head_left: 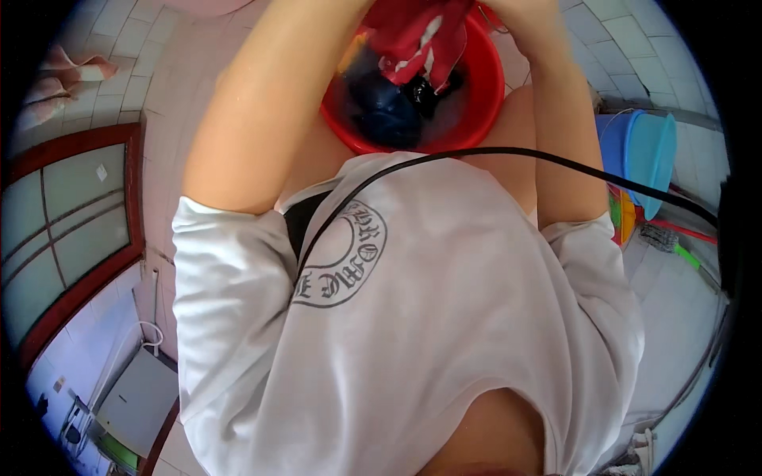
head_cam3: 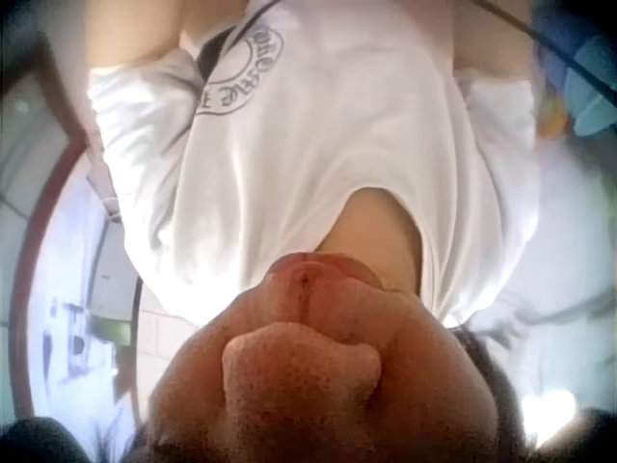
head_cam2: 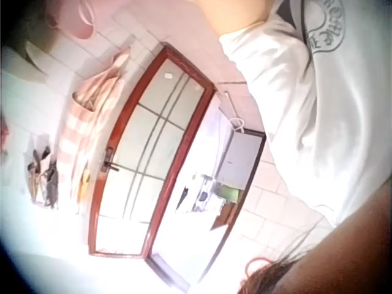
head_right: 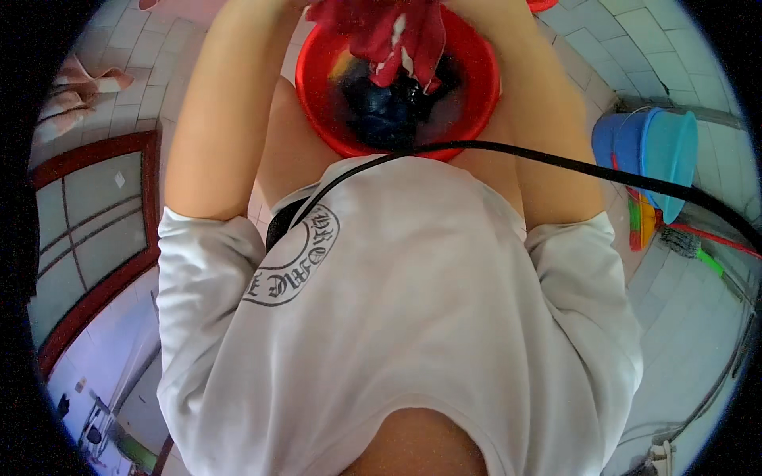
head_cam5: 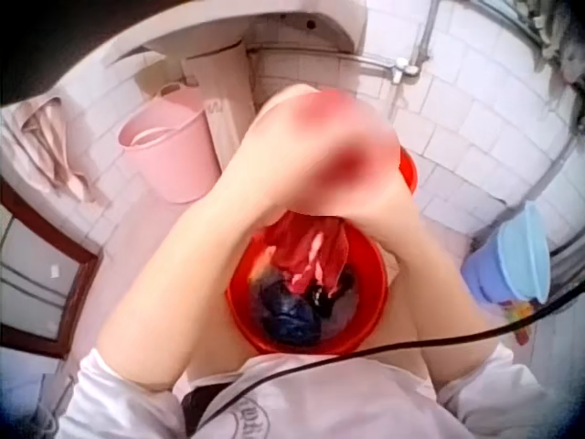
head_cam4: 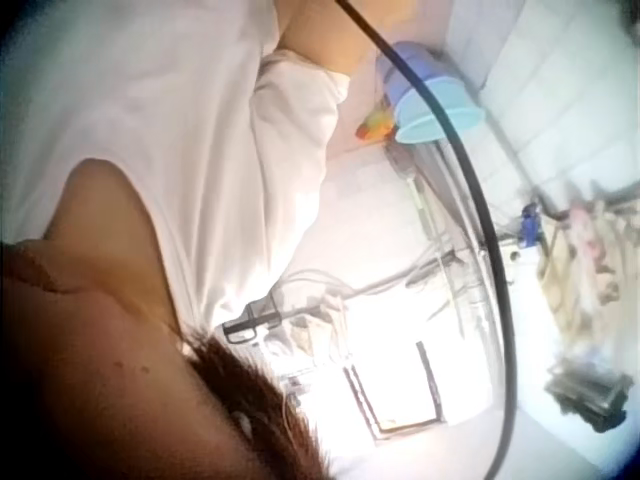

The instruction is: The person enters a bathroom, washes clothes by hand in a bucket of water, wrings each garment out, and transfers the washed clothes into another bucket.

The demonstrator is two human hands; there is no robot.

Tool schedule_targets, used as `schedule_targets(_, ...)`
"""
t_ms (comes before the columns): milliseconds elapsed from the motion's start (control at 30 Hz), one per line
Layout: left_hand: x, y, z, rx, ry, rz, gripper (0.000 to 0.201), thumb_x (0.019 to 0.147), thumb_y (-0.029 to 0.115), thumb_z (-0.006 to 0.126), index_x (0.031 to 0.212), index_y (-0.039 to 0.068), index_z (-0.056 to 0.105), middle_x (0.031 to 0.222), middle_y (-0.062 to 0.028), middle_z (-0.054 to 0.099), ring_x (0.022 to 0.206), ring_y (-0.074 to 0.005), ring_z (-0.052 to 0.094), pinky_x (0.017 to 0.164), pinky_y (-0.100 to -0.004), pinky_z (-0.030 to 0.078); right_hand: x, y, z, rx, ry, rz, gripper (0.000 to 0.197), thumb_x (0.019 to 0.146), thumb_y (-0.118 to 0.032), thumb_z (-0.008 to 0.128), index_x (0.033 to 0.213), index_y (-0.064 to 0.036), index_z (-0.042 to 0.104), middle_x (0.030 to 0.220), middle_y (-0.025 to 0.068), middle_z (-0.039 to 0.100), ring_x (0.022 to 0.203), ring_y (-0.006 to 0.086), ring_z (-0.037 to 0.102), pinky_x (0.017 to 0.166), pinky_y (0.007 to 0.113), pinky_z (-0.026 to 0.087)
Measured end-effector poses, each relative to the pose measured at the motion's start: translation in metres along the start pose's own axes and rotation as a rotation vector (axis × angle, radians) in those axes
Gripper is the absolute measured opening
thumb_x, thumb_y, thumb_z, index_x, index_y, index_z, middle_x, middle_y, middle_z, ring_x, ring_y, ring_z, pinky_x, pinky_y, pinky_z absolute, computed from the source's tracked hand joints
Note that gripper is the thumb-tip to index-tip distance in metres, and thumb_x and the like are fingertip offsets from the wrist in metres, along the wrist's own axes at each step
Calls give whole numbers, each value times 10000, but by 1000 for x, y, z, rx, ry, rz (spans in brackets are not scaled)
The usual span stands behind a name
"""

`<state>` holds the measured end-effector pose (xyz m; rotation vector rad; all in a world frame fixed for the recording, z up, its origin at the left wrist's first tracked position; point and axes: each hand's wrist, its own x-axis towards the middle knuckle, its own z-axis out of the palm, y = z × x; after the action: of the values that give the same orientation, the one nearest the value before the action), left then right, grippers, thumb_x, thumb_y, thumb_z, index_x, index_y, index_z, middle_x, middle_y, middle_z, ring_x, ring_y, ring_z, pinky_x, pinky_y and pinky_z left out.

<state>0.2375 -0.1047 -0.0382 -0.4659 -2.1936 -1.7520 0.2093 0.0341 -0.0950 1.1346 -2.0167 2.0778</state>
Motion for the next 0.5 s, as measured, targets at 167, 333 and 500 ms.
schedule_targets(167,-40,-77,7,424,-70,-177,237,777,196,619,889,-9,577,825,-95,604,742,-181,581,670,-300,471,-55,114,-19,-434,-161,407,326,799,-186,620,1091,-51,565,923,75,624,802,183,618,715,281,501)
schedule_targets(333,-142,-203,33,997,-804,-874,1249,458,555,782,1410,180,66,1409,-291,8,1250,-502,187,1024,-525,222,-135,220,25,-1143,-607,641,339,852,-402,463,1161,-264,484,1421,159,167,1237,544,132,946,638,255)
schedule_targets(500,-197,-191,49,970,-950,-1072,1385,471,479,821,1353,264,-224,1386,-342,-48,1281,-474,149,1026,-503,224,-173,192,76,-1156,-637,787,306,861,-355,437,1135,-239,508,1418,162,197,1231,541,172,949,609,282)
